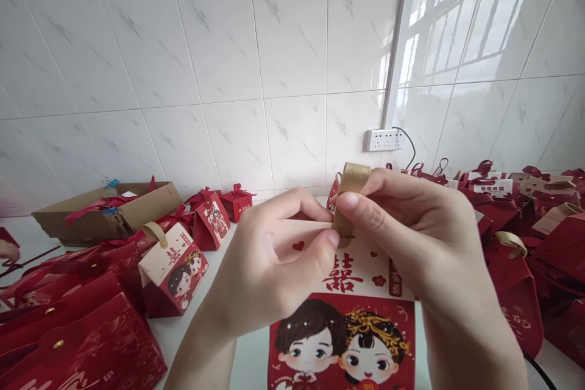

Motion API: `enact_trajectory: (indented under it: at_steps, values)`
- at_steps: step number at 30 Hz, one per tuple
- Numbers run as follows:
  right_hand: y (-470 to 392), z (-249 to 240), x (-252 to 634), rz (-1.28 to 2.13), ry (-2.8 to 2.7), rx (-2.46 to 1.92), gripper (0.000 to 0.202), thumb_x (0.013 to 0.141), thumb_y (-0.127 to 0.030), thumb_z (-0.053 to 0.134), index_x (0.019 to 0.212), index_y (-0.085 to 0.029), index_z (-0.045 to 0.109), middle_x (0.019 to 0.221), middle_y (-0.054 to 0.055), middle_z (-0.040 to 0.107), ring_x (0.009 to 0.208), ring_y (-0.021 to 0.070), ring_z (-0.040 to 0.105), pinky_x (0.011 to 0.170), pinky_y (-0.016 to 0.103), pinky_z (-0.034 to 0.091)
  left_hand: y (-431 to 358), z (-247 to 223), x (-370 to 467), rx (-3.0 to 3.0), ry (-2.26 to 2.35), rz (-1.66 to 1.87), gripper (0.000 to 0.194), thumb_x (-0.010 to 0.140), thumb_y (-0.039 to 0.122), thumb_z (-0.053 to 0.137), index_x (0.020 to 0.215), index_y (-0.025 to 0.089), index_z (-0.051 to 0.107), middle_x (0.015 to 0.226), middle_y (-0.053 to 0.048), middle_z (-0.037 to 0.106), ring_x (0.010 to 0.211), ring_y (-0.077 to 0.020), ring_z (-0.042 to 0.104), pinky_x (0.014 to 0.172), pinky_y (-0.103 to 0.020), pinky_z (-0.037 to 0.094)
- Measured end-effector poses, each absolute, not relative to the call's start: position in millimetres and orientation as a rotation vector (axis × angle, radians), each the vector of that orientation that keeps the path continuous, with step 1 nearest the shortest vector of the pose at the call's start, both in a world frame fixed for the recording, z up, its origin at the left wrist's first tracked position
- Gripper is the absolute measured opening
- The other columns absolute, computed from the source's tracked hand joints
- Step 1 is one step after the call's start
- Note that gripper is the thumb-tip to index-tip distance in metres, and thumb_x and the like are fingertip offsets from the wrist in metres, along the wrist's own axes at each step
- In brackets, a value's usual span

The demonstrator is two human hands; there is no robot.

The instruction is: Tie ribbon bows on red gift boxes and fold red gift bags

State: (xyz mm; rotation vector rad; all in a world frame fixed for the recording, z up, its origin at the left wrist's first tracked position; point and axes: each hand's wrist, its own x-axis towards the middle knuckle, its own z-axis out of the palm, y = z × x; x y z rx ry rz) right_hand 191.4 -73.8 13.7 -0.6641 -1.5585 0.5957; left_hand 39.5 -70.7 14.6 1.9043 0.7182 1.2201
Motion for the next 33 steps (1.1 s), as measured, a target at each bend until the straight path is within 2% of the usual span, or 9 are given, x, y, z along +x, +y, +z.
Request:
enact_trajectory:
  at_steps: [4,10,14,16,19,21,25,28,33]
  values:
    - [-75.8,13.5,191.1,0.579,-1.556,-0.659,0.025,0.081,-0.034,0.067,0.063,-0.019,0.058,0.057,-0.001,0.058,0.048,0.0087,0.053,0.038,0.019,0.037,-70.7,15.9,37.8,1.913,0.697,1.189,0.011,0.08,0.025,0.056,0.072,0.02,0.05,0.05,0.006,0.037,0.043,-0.0068,0.029,0.041,-0.022,0.022]
    - [-71.9,12.5,197.0,0.367,-1.596,-0.731,0.022,0.081,-0.032,0.066,0.065,-0.019,0.058,0.056,-0.001,0.056,0.049,0.0101,0.052,0.039,0.02,0.035,-69.5,14.5,44.3,2.036,0.844,1.19,0.012,0.085,0.027,0.054,0.075,0.02,0.052,0.057,0.003,0.049,0.049,-0.0094,0.042,0.044,-0.022,0.032]
    - [-67.5,12.7,204.5,0.073,-1.667,-0.958,0.014,0.084,-0.023,0.06,0.071,-0.019,0.061,0.071,0.003,0.063,0.063,0.0137,0.057,0.049,0.022,0.041,-67.9,7.6,49.9,2.231,0.996,1.36,0.01,0.086,0.028,0.053,0.084,0.02,0.06,0.077,-0.002,0.063,0.072,-0.0165,0.058,0.064,-0.027,0.046]
    - [-65.9,12.3,207.0,0.028,-1.643,-0.985,0.014,0.085,-0.021,0.056,0.072,-0.019,0.06,0.072,0.003,0.062,0.065,0.0145,0.057,0.053,0.023,0.042,-65.0,6.3,47.5,2.188,0.881,1.297,0.019,0.089,0.033,0.05,0.092,0.021,0.063,0.092,-0.004,0.067,0.087,-0.0199,0.062,0.077,-0.03,0.049]
    - [-60.6,10.9,207.6,0.291,-1.664,-0.856,0.016,0.09,-0.029,0.052,0.077,-0.02,0.058,0.068,0.001,0.057,0.062,0.0139,0.054,0.055,0.024,0.043,-56.1,7.6,39.9,1.964,0.652,1.217,0.029,0.092,0.04,0.044,0.101,0.021,0.064,0.099,-0.005,0.068,0.094,-0.0199,0.063,0.085,-0.03,0.049]
    - [-53.1,9.8,207.2,0.56,-1.695,-0.703,0.022,0.092,-0.036,0.05,0.078,-0.021,0.057,0.07,0.001,0.056,0.065,0.014,0.055,0.058,0.025,0.045,-49.8,9.4,36.6,1.88,0.677,1.231,0.026,0.091,0.04,0.049,0.102,0.021,0.062,0.102,-0.004,0.068,0.098,-0.0185,0.062,0.088,-0.029,0.048]
    - [-33.1,8.9,208.6,0.93,-1.714,-0.367,0.023,0.09,-0.037,0.053,0.075,-0.021,0.058,0.089,0.002,0.062,0.089,0.0163,0.06,0.081,0.03,0.049,-45.9,13.0,37.7,1.808,0.803,1.223,0.032,0.083,0.037,0.063,0.109,0.022,0.05,0.12,-0.005,0.06,0.111,-0.019,0.057,0.093,-0.031,0.047]
    - [-23.4,8.3,209.1,1.116,-1.668,-0.215,0.019,0.086,-0.036,0.059,0.074,-0.021,0.06,0.106,0.004,0.064,0.109,0.0202,0.058,0.091,0.037,0.048,-47.5,13.5,38.2,1.761,0.868,1.227,0.047,0.078,0.04,0.068,0.115,0.024,0.042,0.123,-0.009,0.058,0.111,-0.0222,0.058,0.088,-0.034,0.05]
    - [-21.3,2.5,204.7,1.256,-1.577,-0.172,0.016,0.086,-0.031,0.06,0.075,-0.02,0.064,0.125,0.004,0.059,0.108,0.0217,0.06,0.09,0.04,0.051,-43.0,10.5,31.9,1.788,0.959,1.228,0.066,0.069,0.042,0.077,0.121,0.028,0.038,0.111,-0.007,0.063,0.093,-0.021,0.065,0.071,-0.029,0.052]
